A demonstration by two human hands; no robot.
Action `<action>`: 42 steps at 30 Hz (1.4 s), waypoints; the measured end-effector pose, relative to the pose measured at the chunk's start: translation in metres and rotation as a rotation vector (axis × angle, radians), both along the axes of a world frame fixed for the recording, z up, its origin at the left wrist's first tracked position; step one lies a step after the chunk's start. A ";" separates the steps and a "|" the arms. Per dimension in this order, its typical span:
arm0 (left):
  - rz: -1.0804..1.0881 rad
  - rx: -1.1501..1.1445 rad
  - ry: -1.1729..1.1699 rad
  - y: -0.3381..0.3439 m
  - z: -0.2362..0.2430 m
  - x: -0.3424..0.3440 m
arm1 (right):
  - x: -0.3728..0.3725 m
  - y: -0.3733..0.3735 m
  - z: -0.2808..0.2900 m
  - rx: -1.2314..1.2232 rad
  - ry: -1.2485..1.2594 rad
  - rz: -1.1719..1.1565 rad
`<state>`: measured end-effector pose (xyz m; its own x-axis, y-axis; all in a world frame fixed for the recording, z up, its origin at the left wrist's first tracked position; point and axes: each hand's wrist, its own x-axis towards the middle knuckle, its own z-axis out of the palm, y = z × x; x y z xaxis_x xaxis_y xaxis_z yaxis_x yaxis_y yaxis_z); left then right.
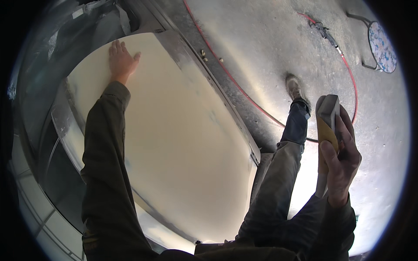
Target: The person sands the exterior surface of a car door with a sanding block, then uses a compressed air nozzle to blow dust off the door and surrounding areas. The person also opens the door and sands the interior edge of the door frame.
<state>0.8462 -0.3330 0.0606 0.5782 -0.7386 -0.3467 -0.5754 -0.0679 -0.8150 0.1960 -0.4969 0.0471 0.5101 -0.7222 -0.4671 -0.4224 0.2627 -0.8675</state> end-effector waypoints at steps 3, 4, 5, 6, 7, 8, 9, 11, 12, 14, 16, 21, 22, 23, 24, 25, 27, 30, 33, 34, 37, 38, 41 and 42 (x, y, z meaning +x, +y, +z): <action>-0.018 -0.014 0.015 -0.006 -0.007 0.020 | 0.016 -0.001 0.000 -0.015 0.013 0.007; -0.019 -0.015 0.012 -0.005 -0.006 0.019 | 0.017 -0.002 0.002 -0.023 0.029 0.012; -0.029 -0.026 0.024 -0.002 -0.004 0.014 | 0.015 -0.003 0.004 -0.036 0.040 0.017; -0.041 -0.039 0.035 0.001 -0.002 0.004 | 0.013 -0.005 0.007 -0.054 0.052 0.013; -0.055 -0.044 0.035 0.006 0.002 -0.007 | 0.008 -0.006 0.011 -0.053 0.054 0.018; -0.030 -0.046 0.043 0.011 0.006 -0.020 | 0.002 -0.008 0.014 -0.058 0.054 0.018; -0.010 -0.041 0.044 0.017 0.009 -0.036 | -0.005 -0.010 0.018 -0.071 0.065 0.008; -0.002 -0.051 0.063 0.031 0.017 -0.070 | -0.021 -0.013 0.026 -0.079 0.016 0.014; -0.012 -0.068 0.081 0.038 0.022 -0.088 | -0.031 -0.014 0.030 -0.090 -0.001 0.012; -0.014 -0.079 0.093 0.055 0.029 -0.125 | -0.051 -0.017 0.036 -0.141 -0.021 0.041; -0.001 -0.061 0.081 0.073 0.037 -0.163 | -0.074 -0.018 0.042 -0.166 -0.047 0.064; 0.060 -0.046 0.065 0.109 0.053 -0.248 | -0.135 -0.018 0.055 -0.193 -0.082 0.080; 0.070 -0.048 0.064 0.116 0.056 -0.264 | -0.147 -0.017 0.056 -0.202 -0.084 0.083; 0.084 -0.046 0.068 0.123 0.060 -0.279 | -0.159 -0.016 0.058 -0.216 -0.095 0.092; 0.092 -0.048 0.067 0.130 0.063 -0.293 | -0.171 -0.015 0.059 -0.233 -0.108 0.102; 0.102 -0.044 0.064 0.137 0.066 -0.307 | -0.183 -0.014 0.059 -0.248 -0.121 0.112; 0.117 -0.052 0.057 0.151 0.072 -0.335 | -0.204 -0.012 0.059 -0.260 -0.146 0.116; 0.144 -0.036 0.049 0.172 0.079 -0.377 | -0.232 -0.009 0.054 -0.260 -0.188 0.117; 0.169 -0.033 0.046 0.195 0.086 -0.424 | -0.258 -0.005 0.051 -0.294 -0.215 0.133; 0.155 -0.040 0.040 0.206 0.089 -0.441 | -0.267 -0.003 0.052 -0.310 -0.217 0.139; 0.157 -0.058 0.084 0.243 0.098 -0.500 | -0.294 0.005 0.060 -0.288 -0.232 0.121; 0.209 -0.047 0.145 0.258 0.104 -0.523 | -0.302 0.008 0.064 -0.269 -0.248 0.115; 0.284 0.034 0.241 0.298 0.122 -0.595 | -0.318 0.022 0.080 -0.212 -0.301 0.064; 0.313 0.032 0.300 0.310 0.132 -0.619 | -0.320 0.027 0.085 -0.175 -0.306 0.032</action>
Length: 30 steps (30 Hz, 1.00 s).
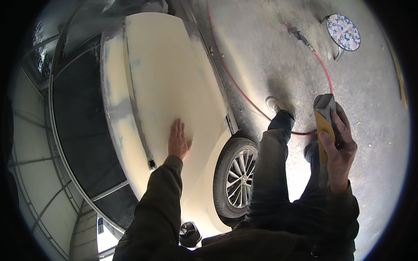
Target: The person sands the exterior surface of a car door with a sanding block, then uses a compressed air nozzle to blow dust off the door and surrounding areas. The person also opens the door and sands the interior edge of the door frame.
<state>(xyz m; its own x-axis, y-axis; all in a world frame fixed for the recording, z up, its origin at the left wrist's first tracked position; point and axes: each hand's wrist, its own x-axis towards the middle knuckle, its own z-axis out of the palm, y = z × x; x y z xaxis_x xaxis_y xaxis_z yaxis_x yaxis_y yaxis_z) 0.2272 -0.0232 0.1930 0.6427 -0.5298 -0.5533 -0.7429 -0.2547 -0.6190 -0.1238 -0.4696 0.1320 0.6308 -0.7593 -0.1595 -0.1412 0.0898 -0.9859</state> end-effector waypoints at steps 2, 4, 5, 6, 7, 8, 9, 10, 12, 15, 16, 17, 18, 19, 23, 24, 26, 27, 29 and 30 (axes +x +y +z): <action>0.046 0.035 0.112 0.017 0.027 -0.043 | 0.005 0.013 0.009 0.168 -0.060 -0.063; 0.058 0.164 0.266 0.023 0.062 -0.072 | 0.021 0.028 0.016 0.207 -0.040 -0.135; 0.043 0.199 0.336 0.021 0.080 -0.079 | 0.035 0.037 0.019 0.302 -0.060 -0.163; 0.122 0.041 0.412 0.014 0.093 -0.070 | 0.053 0.047 0.020 0.371 -0.081 -0.207; 0.211 -0.081 0.500 0.009 0.109 -0.056 | 0.074 0.059 0.021 0.410 -0.078 -0.178; 0.338 -0.133 0.585 0.003 0.128 -0.043 | 0.098 0.073 0.021 0.451 -0.043 -0.197; 0.170 -0.321 0.481 -0.004 0.144 -0.018 | 0.125 0.089 0.021 0.530 0.001 -0.174; 0.109 -0.452 0.425 -0.012 0.159 0.016 | 0.152 0.107 0.021 0.652 -0.071 -0.144; -0.056 -0.481 0.249 -0.027 0.182 0.088 | 0.204 0.145 0.023 0.666 -0.086 -0.081; -0.198 -0.308 0.160 -0.053 0.171 0.178 | 0.256 0.199 0.027 0.770 -0.120 0.017; -0.217 -0.246 0.143 -0.062 0.156 0.197 | 0.264 0.212 0.028 0.779 -0.173 0.057; -0.238 -0.185 0.127 -0.072 0.138 0.213 | 0.269 0.222 0.028 0.757 -0.116 0.078; -0.280 -0.153 0.110 -0.082 0.122 0.230 | 0.271 0.228 0.026 0.732 -0.102 0.126; -0.275 -0.155 0.086 -0.094 0.107 0.248 | 0.272 0.231 0.024 0.687 -0.101 0.148; -0.270 -0.218 0.000 -0.137 0.072 0.321 | 0.275 0.224 0.003 0.638 0.081 0.179; -0.224 -0.183 -0.018 -0.142 0.078 0.340 | 0.280 0.219 -0.004 0.676 0.039 0.162; -0.297 -0.286 -0.139 -0.143 0.111 0.381 | 0.301 0.213 -0.019 0.805 0.094 0.084; -0.234 -0.325 -0.166 -0.139 0.136 0.398 | 0.317 0.213 -0.026 0.776 0.106 0.074; -0.175 -0.446 -0.221 -0.120 0.183 0.414 | 0.356 0.218 -0.035 0.653 0.059 0.153; -0.131 -0.493 -0.247 -0.109 0.203 0.416 | 0.378 0.223 -0.038 0.608 0.029 0.182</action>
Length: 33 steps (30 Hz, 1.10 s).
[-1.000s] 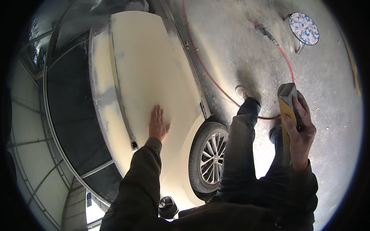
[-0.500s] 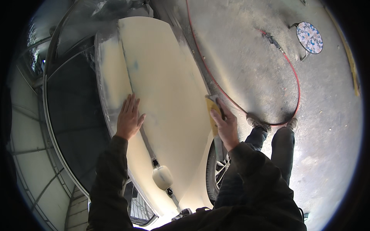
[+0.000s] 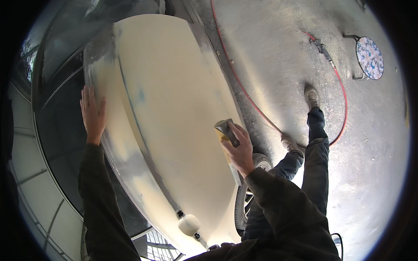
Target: The person sands the exterior surface of a car door with a sanding block, then uses a compressed air nozzle to blow dust off the door and surrounding areas. The person also opens the door and sands the interior edge of the door frame.
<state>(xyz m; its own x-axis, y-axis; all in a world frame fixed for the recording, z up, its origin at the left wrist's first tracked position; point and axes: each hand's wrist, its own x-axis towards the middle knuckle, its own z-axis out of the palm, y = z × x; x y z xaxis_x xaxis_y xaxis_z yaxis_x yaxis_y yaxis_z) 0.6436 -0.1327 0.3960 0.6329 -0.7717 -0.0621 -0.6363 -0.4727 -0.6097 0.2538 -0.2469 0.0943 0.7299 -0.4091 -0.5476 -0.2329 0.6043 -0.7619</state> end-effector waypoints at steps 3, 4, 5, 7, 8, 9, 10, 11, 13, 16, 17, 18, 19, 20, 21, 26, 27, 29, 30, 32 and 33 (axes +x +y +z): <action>0.184 -0.081 0.106 0.029 0.020 -0.016 | 0.053 0.023 0.002 -0.019 -0.137 -0.006; 0.161 -0.061 0.157 0.036 0.022 -0.025 | 0.066 0.032 0.006 -0.142 -0.129 0.023; 0.127 -0.057 0.221 0.037 0.021 -0.031 | 0.075 0.041 0.010 -0.165 -0.092 0.087; 0.166 -0.036 0.240 0.036 0.016 -0.039 | 0.091 0.056 0.019 -0.269 -0.159 0.106; 0.193 -0.019 0.244 0.033 0.015 -0.040 | 0.101 0.059 0.022 -0.298 -0.222 0.100; 0.190 -0.048 0.259 0.030 0.013 -0.042 | 0.113 0.060 0.022 -0.359 -0.263 0.011; 0.199 -0.052 0.267 0.027 0.013 -0.041 | 0.130 0.056 0.019 -0.339 -0.201 0.049; 0.211 -0.066 0.278 0.025 0.013 -0.040 | 0.151 0.049 0.013 -0.338 -0.197 0.029; 0.230 -0.074 0.296 0.024 0.013 -0.038 | 0.202 0.028 -0.008 -0.334 -0.236 -0.014; 0.231 -0.089 0.298 0.027 0.013 -0.037 | 0.264 0.000 -0.037 -0.296 -0.320 -0.169; 0.231 -0.080 0.301 0.028 0.013 -0.038 | 0.270 -0.003 -0.039 -0.284 -0.266 -0.086; 0.238 -0.083 0.311 0.028 0.013 -0.038 | 0.268 -0.002 -0.037 -0.292 -0.249 -0.082; 0.242 -0.091 0.320 0.028 0.013 -0.039 | 0.258 0.002 -0.031 -0.337 -0.273 -0.150; 0.253 -0.106 0.335 0.026 0.013 -0.039 | 0.240 0.010 -0.021 -0.413 -0.250 -0.094; 0.241 -0.098 0.332 0.025 0.014 -0.040 | 0.217 0.020 -0.009 -0.411 -0.327 -0.112; 0.260 -0.102 0.360 0.021 0.015 -0.040 | 0.151 0.051 0.023 -0.492 -0.452 -0.135; 0.247 -0.098 0.354 0.021 0.014 -0.039 | 0.162 0.048 0.018 -0.473 -0.414 -0.073; 0.247 -0.090 0.348 0.023 0.013 -0.037 | 0.203 0.032 -0.002 -0.458 -0.437 -0.101; 0.247 -0.092 0.343 0.025 0.013 -0.037 | 0.228 0.022 -0.013 -0.436 -0.387 -0.049; 0.265 -0.111 0.361 0.027 0.013 -0.037 | 0.270 0.005 -0.031 -0.320 -0.371 -0.103; 0.269 -0.109 0.351 0.028 0.013 -0.038 | 0.278 0.000 -0.033 -0.281 -0.396 -0.142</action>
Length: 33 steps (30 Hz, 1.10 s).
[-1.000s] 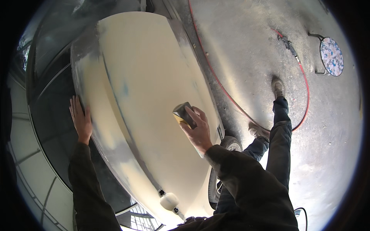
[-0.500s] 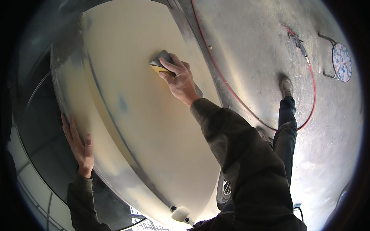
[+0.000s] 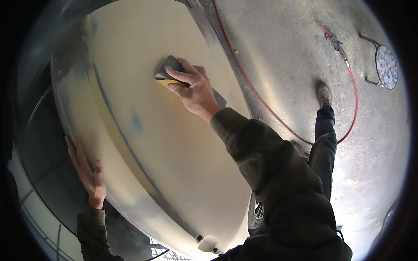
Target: The person sands the exterior surface of a car door with a sanding block, then uses a compressed air nozzle to blow dust off the door and surrounding areas. The person also opens the door and sands the interior edge of the door frame.
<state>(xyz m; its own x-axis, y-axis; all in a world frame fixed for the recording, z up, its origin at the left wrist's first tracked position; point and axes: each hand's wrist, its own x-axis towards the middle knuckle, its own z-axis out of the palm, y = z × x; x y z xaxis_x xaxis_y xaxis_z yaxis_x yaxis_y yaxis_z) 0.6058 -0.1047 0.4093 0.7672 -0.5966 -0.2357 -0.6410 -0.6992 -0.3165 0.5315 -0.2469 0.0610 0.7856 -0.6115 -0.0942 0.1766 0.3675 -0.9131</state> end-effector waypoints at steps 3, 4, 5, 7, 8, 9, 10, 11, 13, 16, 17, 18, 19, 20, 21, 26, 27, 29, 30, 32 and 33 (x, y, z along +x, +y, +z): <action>0.001 -0.010 0.000 -0.001 0.000 -0.001 | -0.032 0.009 0.015 -0.113 0.038 0.014; -0.002 -0.008 -0.004 -0.002 0.000 -0.001 | -0.055 0.016 0.026 -0.173 0.033 0.047; -0.002 -0.013 0.004 -0.003 0.000 -0.001 | -0.079 0.024 0.038 -0.204 -0.061 0.029; -0.015 -0.015 0.008 -0.005 -0.001 -0.001 | -0.110 0.033 0.054 -0.255 -0.084 0.018; -0.018 -0.035 0.021 -0.005 -0.001 0.000 | -0.112 0.034 0.056 -0.248 -0.033 0.073; -0.018 -0.023 0.006 -0.005 -0.001 0.000 | -0.105 0.032 0.054 -0.265 -0.083 -0.002; -0.021 -0.020 0.003 -0.004 -0.002 0.001 | -0.088 0.028 0.048 -0.255 -0.059 0.041; -0.021 -0.014 0.003 -0.003 -0.001 0.001 | -0.064 0.020 0.040 -0.240 -0.108 -0.010; -0.009 -0.020 0.002 0.000 -0.001 0.001 | -0.005 0.001 0.022 -0.199 -0.077 0.020; 0.001 -0.019 -0.002 0.003 0.000 0.001 | 0.036 -0.015 0.010 -0.188 -0.117 0.007; 0.009 -0.024 0.000 0.003 0.000 0.001 | 0.030 -0.014 0.012 -0.195 -0.123 0.012; 0.005 -0.026 -0.002 0.003 0.000 0.001 | 0.017 -0.010 0.016 -0.201 -0.129 0.016; 0.005 -0.033 -0.004 0.002 0.000 0.001 | -0.005 -0.003 0.022 -0.246 -0.154 0.029; 0.011 -0.040 0.005 0.001 -0.001 0.001 | -0.032 0.005 0.028 -0.298 -0.193 0.029; -0.003 -0.039 -0.005 0.001 -0.001 0.002 | -0.055 0.012 0.035 -0.304 -0.269 0.011; 0.010 -0.030 -0.010 0.000 -0.001 0.001 | -0.037 0.006 0.040 -0.316 -0.253 0.058; 0.008 -0.022 -0.011 0.001 -0.001 0.001 | -0.004 -0.004 0.036 -0.320 -0.252 0.051; 0.018 -0.024 -0.005 0.004 -0.001 0.001 | 0.064 -0.023 0.026 -0.381 -0.225 -0.033; 0.008 -0.028 -0.010 0.005 0.000 0.001 | 0.088 -0.030 0.022 -0.336 -0.257 -0.023; 0.004 -0.041 0.008 0.006 0.000 0.001 | 0.098 -0.031 0.019 -0.360 -0.245 -0.066; 0.000 -0.032 -0.001 0.006 0.000 0.001 | 0.083 -0.027 0.021 -0.378 -0.232 -0.040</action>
<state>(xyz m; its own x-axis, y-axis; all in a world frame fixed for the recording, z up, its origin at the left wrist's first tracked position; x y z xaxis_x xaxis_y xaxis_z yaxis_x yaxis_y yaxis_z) 0.6064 -0.0991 0.4089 0.7673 -0.6040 -0.2154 -0.6408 -0.7090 -0.2945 0.6143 -0.2736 0.0820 0.7344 -0.5998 0.3176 0.3997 0.0040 -0.9166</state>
